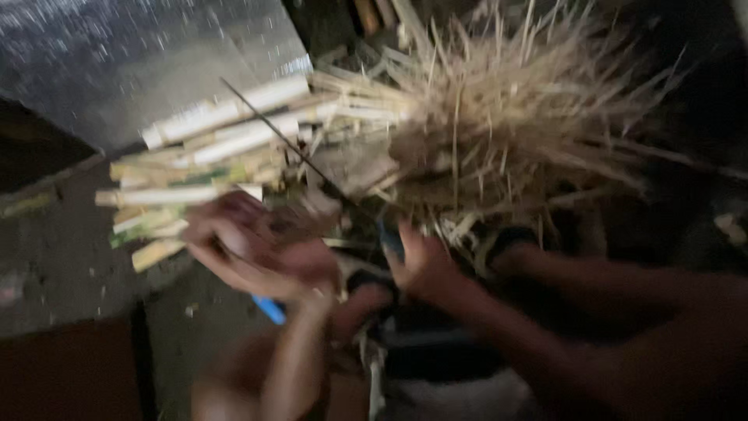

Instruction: The person sits on the floor and uses a knife to split long bamboo stalks into thin strips. They hold the stalk against a wooden block and repeatedly strike it with the knife to separate the fibers, then place the finished strips into a pile.

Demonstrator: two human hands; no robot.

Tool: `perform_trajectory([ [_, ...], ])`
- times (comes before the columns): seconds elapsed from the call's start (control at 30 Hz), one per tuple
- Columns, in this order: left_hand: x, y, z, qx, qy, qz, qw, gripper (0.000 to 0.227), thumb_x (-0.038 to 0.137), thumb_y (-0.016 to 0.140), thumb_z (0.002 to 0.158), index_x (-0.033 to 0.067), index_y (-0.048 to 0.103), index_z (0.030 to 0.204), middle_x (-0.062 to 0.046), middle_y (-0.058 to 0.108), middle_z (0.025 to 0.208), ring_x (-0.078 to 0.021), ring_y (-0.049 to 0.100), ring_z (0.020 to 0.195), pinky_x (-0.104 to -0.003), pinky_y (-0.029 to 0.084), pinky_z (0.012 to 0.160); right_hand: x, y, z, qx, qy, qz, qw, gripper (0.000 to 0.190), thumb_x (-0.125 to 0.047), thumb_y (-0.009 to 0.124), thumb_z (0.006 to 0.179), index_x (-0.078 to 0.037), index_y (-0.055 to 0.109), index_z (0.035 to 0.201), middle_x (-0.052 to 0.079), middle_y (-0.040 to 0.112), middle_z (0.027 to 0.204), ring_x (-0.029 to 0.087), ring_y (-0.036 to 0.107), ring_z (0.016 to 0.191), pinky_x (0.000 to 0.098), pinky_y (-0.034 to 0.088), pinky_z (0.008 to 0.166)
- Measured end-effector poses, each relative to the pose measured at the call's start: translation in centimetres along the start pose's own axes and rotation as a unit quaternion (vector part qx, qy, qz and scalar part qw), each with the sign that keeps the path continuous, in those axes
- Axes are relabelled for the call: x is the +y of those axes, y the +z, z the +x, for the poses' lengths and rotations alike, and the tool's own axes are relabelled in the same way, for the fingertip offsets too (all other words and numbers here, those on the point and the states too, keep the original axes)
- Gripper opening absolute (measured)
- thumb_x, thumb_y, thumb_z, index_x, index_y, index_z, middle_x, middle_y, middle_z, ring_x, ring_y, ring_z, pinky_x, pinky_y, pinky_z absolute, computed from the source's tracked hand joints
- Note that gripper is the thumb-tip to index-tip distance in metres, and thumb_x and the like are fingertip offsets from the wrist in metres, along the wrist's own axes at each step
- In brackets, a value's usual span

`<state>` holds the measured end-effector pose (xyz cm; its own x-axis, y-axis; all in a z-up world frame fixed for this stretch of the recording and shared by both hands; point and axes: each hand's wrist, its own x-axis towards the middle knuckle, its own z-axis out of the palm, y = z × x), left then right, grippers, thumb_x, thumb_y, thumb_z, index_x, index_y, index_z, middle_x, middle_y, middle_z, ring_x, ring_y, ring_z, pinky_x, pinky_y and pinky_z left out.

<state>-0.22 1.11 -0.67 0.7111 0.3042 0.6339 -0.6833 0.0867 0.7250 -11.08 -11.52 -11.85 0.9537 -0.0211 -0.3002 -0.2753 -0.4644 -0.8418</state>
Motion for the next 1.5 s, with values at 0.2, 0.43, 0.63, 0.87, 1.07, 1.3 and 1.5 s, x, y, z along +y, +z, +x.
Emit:
perform_trajectory([
  [0.2, -0.1, -0.1, 1.9, 0.031, -0.020, 0.057, 0.998, 0.042, 0.046, 0.058, 0.113, 0.0067, 0.046, 0.109, -0.004, 0.047, 0.100, -0.0149, 0.042, 0.085, -0.032, 0.039, 0.075, 0.7, -0.3, 0.8, 0.081, -0.140, -0.042, 0.986, 0.057, -0.023, 0.070, 0.093, 0.006, 0.050, 0.139, 0.022, 0.063, 0.071, 0.035, 0.062, 0.055, 0.0458, 0.049, 0.050],
  [0.43, -1.5, 0.5, 3.2, 0.036, 0.028, 0.026, 0.999, 0.036, 0.043, 0.053, 0.113, 0.0081, 0.048, 0.109, -0.006, 0.050, 0.101, -0.0145, 0.043, 0.087, -0.034, 0.038, 0.076, 2.0, 0.1, 2.6, -0.026, 0.007, -0.095, 0.995, 0.058, -0.025, 0.066, 0.096, 0.003, 0.044, 0.141, 0.021, 0.062, 0.074, 0.032, 0.059, 0.051, 0.0481, 0.047, 0.049],
  [0.63, -2.4, 0.0, 3.4, 0.028, 0.044, -0.046, 0.998, 0.032, 0.039, 0.047, 0.117, 0.0086, 0.047, 0.105, -0.005, 0.047, 0.100, -0.0139, 0.041, 0.086, -0.034, 0.039, 0.081, 4.9, -2.6, 6.7, -0.032, 0.129, -0.050, 0.990, 0.042, -0.030, 0.061, 0.099, -0.003, 0.055, 0.132, 0.019, 0.064, 0.069, 0.031, 0.059, 0.051, 0.0480, 0.047, 0.052],
  [0.87, -2.2, -0.5, 4.0, 0.044, -0.042, -0.032, 0.998, 0.028, 0.034, 0.054, 0.113, 0.0073, 0.047, 0.108, -0.010, 0.050, 0.091, -0.0194, 0.050, 0.076, -0.037, 0.047, 0.069, 8.5, 1.6, 6.2, 0.067, -0.084, -0.053, 0.993, 0.038, -0.033, 0.068, 0.099, -0.002, 0.061, 0.119, 0.020, 0.067, 0.077, 0.039, 0.065, 0.065, 0.0483, 0.050, 0.057],
  [1.07, -2.0, -1.4, 4.4, 0.050, -0.071, -0.080, 0.993, 0.026, 0.029, 0.055, 0.114, 0.0090, 0.044, 0.101, -0.008, 0.050, 0.082, -0.0158, 0.046, 0.070, -0.036, 0.044, 0.065, 11.3, 1.0, 9.3, 0.079, -0.080, -0.029, 0.993, 0.050, -0.031, 0.074, 0.090, 0.003, 0.057, 0.122, 0.023, 0.066, 0.076, 0.042, 0.067, 0.067, 0.0501, 0.051, 0.058],
  [1.3, -3.3, -2.4, 5.4, 0.059, -0.043, -0.043, 0.996, 0.028, 0.031, 0.056, 0.112, 0.0088, 0.046, 0.098, -0.007, 0.048, 0.074, -0.0146, 0.041, 0.062, -0.033, 0.039, 0.057, 13.2, 3.5, 9.7, 0.106, -0.052, -0.053, 0.992, 0.045, -0.022, 0.068, 0.093, 0.005, 0.054, 0.126, 0.026, 0.066, 0.074, 0.044, 0.067, 0.066, 0.0505, 0.052, 0.054],
  [1.5, -3.7, -3.7, 6.7, 0.082, -0.047, -0.044, 0.995, 0.022, 0.026, 0.054, 0.110, 0.0099, 0.046, 0.098, -0.004, 0.044, 0.071, -0.0122, 0.039, 0.057, -0.030, 0.036, 0.053, 11.4, 2.5, 8.4, 0.032, 0.002, -0.016, 0.999, 0.045, -0.025, 0.065, 0.096, 0.004, 0.054, 0.129, 0.027, 0.067, 0.074, 0.044, 0.066, 0.060, 0.0506, 0.050, 0.055],
])
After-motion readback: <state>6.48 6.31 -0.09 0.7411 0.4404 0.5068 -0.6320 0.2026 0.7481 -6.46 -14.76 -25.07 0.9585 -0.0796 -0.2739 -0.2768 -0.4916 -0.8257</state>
